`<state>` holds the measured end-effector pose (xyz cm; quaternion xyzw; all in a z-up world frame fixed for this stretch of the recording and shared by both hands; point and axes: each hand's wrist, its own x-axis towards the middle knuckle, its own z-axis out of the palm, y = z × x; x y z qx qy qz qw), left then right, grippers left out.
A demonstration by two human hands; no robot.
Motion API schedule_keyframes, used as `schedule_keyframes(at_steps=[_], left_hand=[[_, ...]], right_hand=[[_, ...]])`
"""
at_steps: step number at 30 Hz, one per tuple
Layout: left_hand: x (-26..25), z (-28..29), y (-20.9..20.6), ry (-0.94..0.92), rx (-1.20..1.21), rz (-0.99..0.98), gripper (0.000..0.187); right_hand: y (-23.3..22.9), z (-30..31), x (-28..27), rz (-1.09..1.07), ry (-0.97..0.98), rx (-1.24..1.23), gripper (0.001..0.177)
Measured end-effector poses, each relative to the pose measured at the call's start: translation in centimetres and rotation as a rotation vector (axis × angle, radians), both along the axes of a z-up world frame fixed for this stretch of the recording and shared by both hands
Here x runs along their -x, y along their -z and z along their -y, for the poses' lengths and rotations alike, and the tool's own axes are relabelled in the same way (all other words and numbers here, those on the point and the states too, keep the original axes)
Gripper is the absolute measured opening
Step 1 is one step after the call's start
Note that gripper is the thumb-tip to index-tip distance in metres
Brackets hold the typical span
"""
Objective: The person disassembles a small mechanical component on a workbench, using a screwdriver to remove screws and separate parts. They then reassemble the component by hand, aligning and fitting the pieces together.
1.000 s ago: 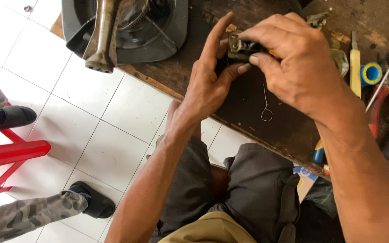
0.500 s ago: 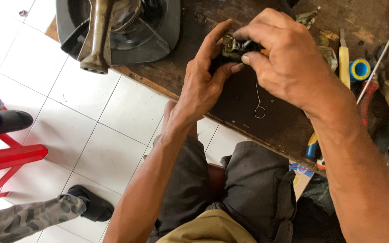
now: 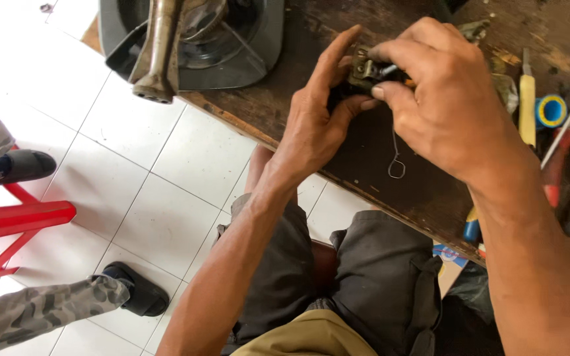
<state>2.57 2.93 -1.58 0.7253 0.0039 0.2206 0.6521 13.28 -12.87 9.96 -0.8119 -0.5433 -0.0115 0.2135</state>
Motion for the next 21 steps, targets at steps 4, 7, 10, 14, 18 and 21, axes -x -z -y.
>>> schedule_keyframes(at_steps=[4,7,10,14,18,21], left_hand=[[-0.2,-0.1,0.3,-0.012,-0.015,-0.013,0.078],[-0.3,-0.1,0.6,-0.017,-0.002,-0.032,0.078],[-0.5,-0.2,0.9,0.006,0.002,-0.005,0.081],[-0.1,-0.1,0.1,0.022,-0.003,0.004,0.075],[-0.3,-0.3,0.1,0.000,-0.053,0.009,0.070],[-0.8,-0.2,0.6,-0.036,-0.150,0.037,0.066]], right_hand=[[0.6,0.0,0.0,0.006,-0.006,-0.064,0.036],[0.8,0.2,0.0,-0.093,0.009,-0.101,0.035],[1.1,0.3,-0.7,-0.131,0.054,-0.083,0.038],[0.2,-0.3,-0.8,-0.035,0.045,0.039,0.040],[-0.5,-1.1,-0.4,0.147,0.100,0.229,0.037],[-0.7,-1.5,-0.3,0.189,0.160,0.288,0.034]])
